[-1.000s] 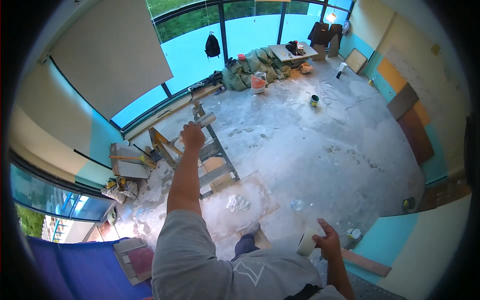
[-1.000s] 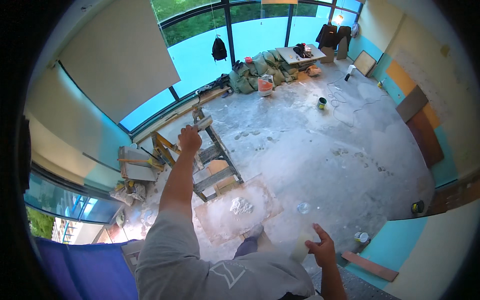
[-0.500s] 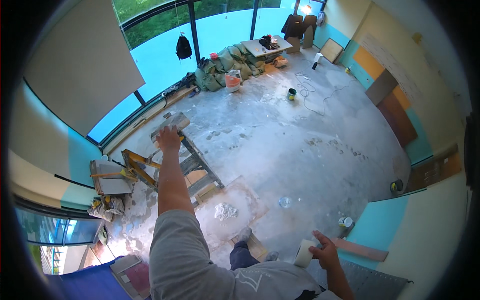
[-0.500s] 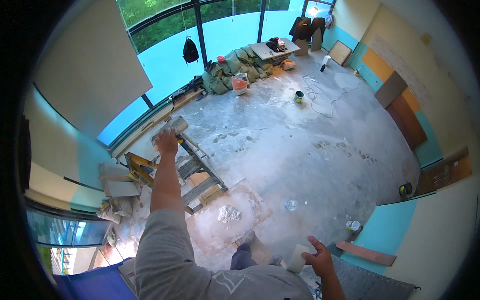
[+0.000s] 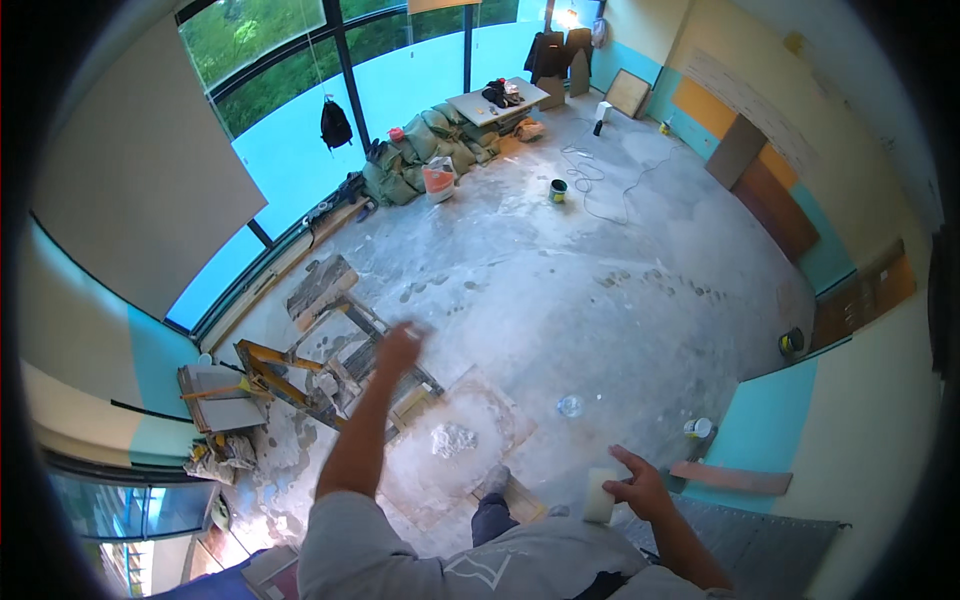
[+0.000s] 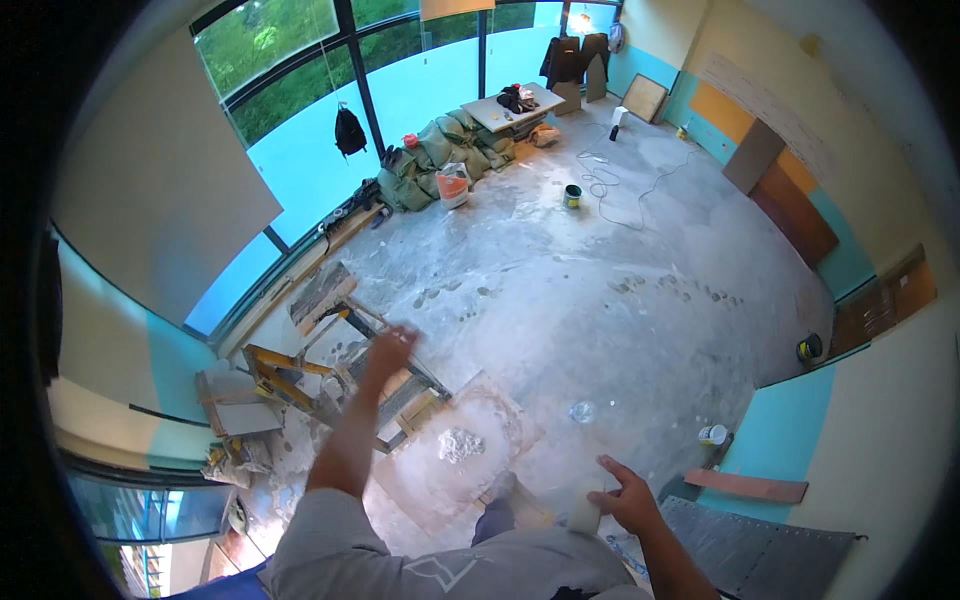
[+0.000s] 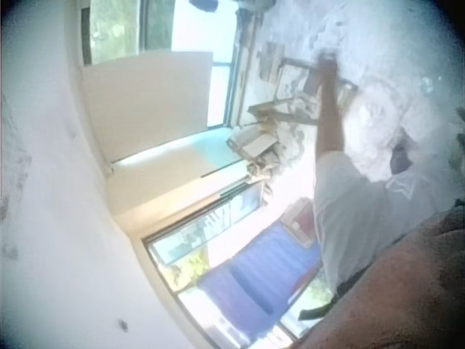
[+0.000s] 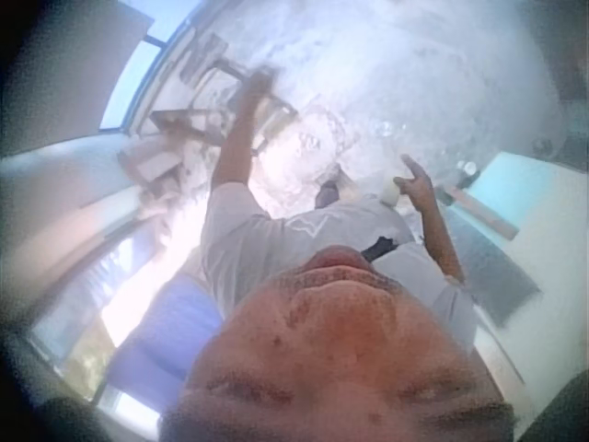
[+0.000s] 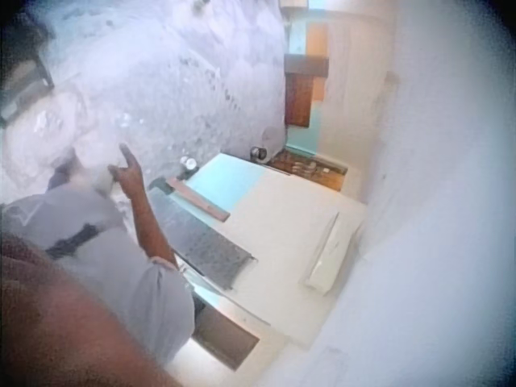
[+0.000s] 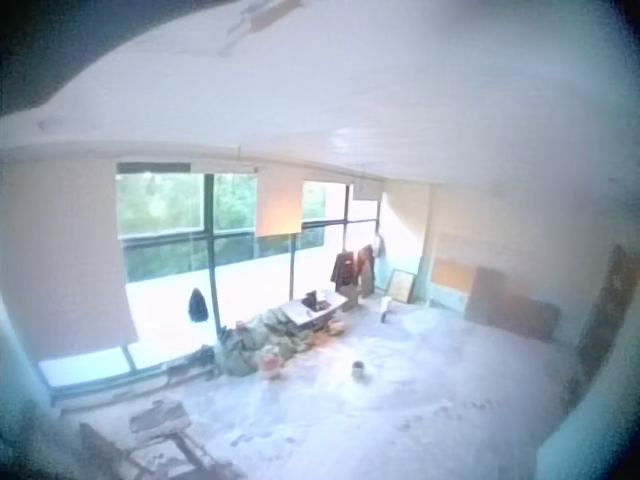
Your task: The person applies mesh drywall tape to a ceiling seam and then covers it with compound using a joint knife and hawk.
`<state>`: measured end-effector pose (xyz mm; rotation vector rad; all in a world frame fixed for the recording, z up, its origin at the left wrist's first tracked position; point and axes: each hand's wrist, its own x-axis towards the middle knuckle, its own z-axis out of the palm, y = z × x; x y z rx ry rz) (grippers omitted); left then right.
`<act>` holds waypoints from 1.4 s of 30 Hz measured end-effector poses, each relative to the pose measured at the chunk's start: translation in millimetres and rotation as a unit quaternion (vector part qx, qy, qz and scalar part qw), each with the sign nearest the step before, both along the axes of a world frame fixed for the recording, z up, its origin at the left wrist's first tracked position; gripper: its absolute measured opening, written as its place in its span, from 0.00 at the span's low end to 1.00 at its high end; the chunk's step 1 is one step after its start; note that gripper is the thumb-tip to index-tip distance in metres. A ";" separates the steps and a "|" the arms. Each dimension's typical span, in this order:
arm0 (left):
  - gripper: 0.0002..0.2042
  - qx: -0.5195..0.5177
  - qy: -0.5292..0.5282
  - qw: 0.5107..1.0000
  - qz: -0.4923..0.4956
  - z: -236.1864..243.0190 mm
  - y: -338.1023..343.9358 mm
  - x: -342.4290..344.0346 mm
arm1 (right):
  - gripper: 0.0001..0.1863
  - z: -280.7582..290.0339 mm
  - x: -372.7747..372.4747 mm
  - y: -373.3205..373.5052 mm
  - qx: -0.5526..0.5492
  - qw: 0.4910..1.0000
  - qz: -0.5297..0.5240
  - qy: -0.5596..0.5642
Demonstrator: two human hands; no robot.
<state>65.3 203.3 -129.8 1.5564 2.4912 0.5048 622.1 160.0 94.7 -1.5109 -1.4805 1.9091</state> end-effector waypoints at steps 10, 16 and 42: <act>0.18 -0.084 -0.473 0.810 -0.338 190.8 -75.6 321.5 | 0.48 29.5 -20.0 7.2 0.087 0.991 0.102 -0.008; 0.15 -0.122 -0.439 0.840 -0.293 232.3 -77.2 316.2 | 0.48 27.6 -18.2 0.7 0.112 0.986 0.123 -0.013; 0.20 -0.004 -0.474 0.865 -0.165 231.2 -110.2 328.9 | 0.45 32.5 -35.2 2.6 0.064 0.997 -0.001 0.033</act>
